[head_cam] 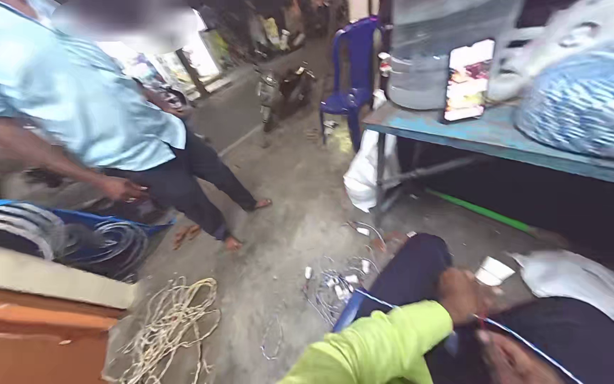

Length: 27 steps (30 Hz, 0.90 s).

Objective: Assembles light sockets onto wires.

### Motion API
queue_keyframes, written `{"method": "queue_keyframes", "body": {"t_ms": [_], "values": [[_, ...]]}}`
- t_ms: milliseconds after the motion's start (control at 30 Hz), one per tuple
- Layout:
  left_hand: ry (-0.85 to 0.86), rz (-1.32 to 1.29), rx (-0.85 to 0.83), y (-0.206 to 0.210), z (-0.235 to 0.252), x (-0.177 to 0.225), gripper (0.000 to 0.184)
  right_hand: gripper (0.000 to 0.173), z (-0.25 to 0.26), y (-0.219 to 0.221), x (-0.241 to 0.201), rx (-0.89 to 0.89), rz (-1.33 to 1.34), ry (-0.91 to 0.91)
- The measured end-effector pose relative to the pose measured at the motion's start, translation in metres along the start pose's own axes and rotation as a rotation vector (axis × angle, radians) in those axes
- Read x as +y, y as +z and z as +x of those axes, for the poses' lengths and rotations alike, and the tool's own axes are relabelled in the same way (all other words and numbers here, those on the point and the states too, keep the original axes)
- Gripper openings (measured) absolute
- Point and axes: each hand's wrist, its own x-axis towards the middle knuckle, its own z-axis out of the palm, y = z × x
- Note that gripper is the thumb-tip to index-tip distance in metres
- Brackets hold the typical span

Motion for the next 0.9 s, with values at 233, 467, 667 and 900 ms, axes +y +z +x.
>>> {"method": "queue_keyframes", "body": {"t_ms": [233,467,667,900], "values": [[-0.052,-0.069,-0.124,-0.003,-0.004,-0.006,0.024,0.031,-0.004,0.013,0.020,0.131,0.312,0.000],[-0.050,-0.066,-0.233,-0.006,0.024,-0.014,0.022,0.024,0.008,0.007,0.013,0.248,0.379,-0.039],[-0.215,-0.264,-0.556,-0.053,0.001,-0.017,0.028,0.024,0.008,0.006,0.014,0.228,0.514,0.030],[-0.316,-0.185,-0.516,-0.061,-0.012,-0.020,0.036,0.022,0.012,0.010,0.015,0.246,0.416,0.011]]}}
